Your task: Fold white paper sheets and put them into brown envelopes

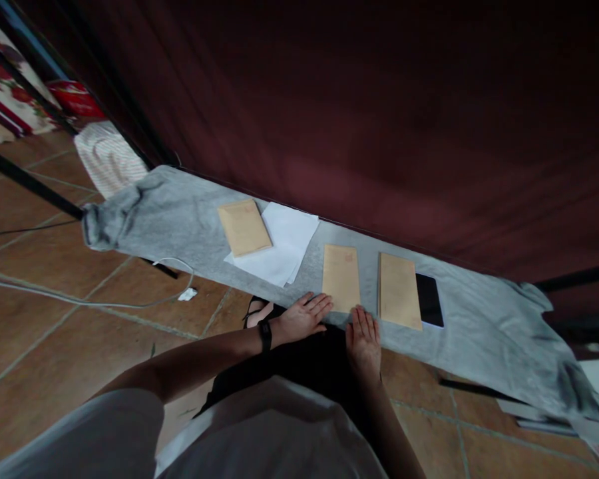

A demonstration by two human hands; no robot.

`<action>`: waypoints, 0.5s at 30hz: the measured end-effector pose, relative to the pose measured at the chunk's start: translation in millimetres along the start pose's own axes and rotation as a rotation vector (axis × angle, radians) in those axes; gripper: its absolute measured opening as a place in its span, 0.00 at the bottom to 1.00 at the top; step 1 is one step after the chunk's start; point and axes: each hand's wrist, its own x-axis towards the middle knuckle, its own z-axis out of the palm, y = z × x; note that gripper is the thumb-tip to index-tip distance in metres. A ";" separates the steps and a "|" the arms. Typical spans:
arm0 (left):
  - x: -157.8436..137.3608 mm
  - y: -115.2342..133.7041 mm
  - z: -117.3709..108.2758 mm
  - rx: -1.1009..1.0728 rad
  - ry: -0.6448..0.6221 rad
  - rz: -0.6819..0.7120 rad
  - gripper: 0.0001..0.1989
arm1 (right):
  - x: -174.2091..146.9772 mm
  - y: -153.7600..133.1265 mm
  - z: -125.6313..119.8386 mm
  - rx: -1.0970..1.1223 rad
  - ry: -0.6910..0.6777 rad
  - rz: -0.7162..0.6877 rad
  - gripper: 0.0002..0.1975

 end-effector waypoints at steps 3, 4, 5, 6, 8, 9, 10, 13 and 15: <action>6.6 2.1 0.1 0.002 -0.021 -0.033 0.22 | 2.8 -6.5 0.7 0.015 0.020 0.005 0.25; 9.2 2.4 0.7 0.007 -0.029 -0.044 0.22 | 4.1 -9.2 0.6 0.016 0.025 0.009 0.24; 11.8 2.4 1.4 0.014 -0.036 -0.057 0.24 | 5.6 -11.8 0.2 0.014 0.030 0.016 0.24; 14.5 2.1 2.4 0.022 -0.042 -0.067 0.25 | 7.3 -14.2 -0.3 0.011 0.033 0.023 0.24; 19.8 0.9 5.0 0.052 -0.052 -0.084 0.25 | 11.9 -17.9 -1.4 0.002 0.028 0.022 0.23; 22.3 0.3 6.8 0.084 -0.060 -0.087 0.26 | 14.5 -19.1 -1.8 -0.006 0.026 0.031 0.23; 24.7 -0.2 8.8 0.124 -0.066 -0.088 0.26 | 17.3 -20.1 -2.0 -0.013 0.025 0.044 0.22; 30.2 0.7 15.6 0.203 -0.060 -0.069 0.27 | 24.4 -22.1 -0.8 -0.030 0.027 0.085 0.21; 32.6 2.9 18.9 0.240 -0.055 -0.064 0.27 | 27.6 -23.1 0.9 -0.041 0.034 0.106 0.21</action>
